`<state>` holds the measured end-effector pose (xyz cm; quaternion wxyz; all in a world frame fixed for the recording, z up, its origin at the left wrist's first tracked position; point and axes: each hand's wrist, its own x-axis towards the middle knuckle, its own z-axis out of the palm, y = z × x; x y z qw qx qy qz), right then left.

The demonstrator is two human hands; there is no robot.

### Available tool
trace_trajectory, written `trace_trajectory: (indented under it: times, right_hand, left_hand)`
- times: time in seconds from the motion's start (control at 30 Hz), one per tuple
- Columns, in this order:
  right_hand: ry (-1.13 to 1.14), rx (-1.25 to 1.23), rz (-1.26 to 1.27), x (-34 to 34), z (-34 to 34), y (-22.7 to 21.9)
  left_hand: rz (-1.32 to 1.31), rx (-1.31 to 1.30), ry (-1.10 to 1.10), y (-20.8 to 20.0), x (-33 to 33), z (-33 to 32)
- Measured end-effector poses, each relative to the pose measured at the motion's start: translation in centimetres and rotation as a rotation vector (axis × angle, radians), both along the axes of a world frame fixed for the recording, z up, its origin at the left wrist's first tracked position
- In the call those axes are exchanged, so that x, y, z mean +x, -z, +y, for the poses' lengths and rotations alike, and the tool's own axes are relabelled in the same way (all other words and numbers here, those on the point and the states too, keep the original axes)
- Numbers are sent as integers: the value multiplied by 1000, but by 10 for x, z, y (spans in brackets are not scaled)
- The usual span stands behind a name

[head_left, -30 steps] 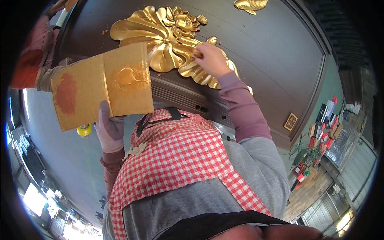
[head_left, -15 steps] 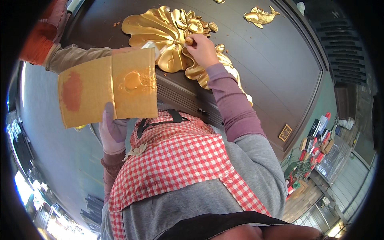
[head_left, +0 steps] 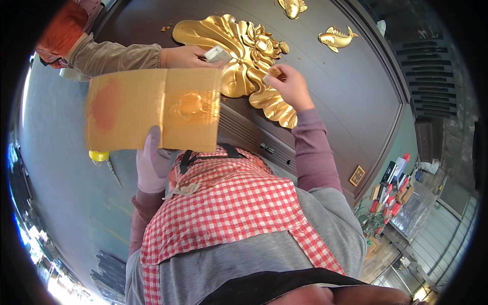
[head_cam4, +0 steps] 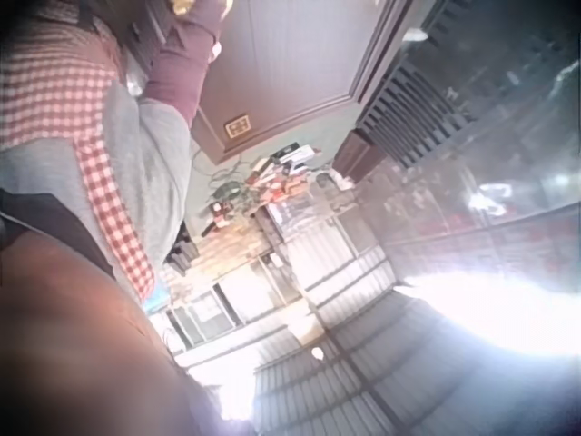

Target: The person applies gold leaf to a decorative relief on a large panel. They hold a gold-leaf sheet in one hand and use a small tool to press and smooth the leaf onto the raised floral and fish motifs. The person occasionally repositions the sheet and continues pressing the leaf into the contours of the relief.

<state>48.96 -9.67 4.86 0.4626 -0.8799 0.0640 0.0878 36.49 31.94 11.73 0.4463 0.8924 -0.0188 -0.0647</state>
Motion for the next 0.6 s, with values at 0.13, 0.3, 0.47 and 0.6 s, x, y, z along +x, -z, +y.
trace_trajectory:
  times: [0.13,0.3,0.47,0.6]
  right_hand:
    - [98,606,-94,-34,34,-77]
    - [-88,593,-181,-60,74,-128]
    - [-188,140,-406,-53,100,-145]
    - [-320,39,-571,-38,116,-142]
  left_hand:
    - [-135,5,49,6,16,-8]
    - [-217,51,144,3,25,-14]
    - [-204,151,121,1,21,-12]
    - [-288,161,110,6,15,-7]
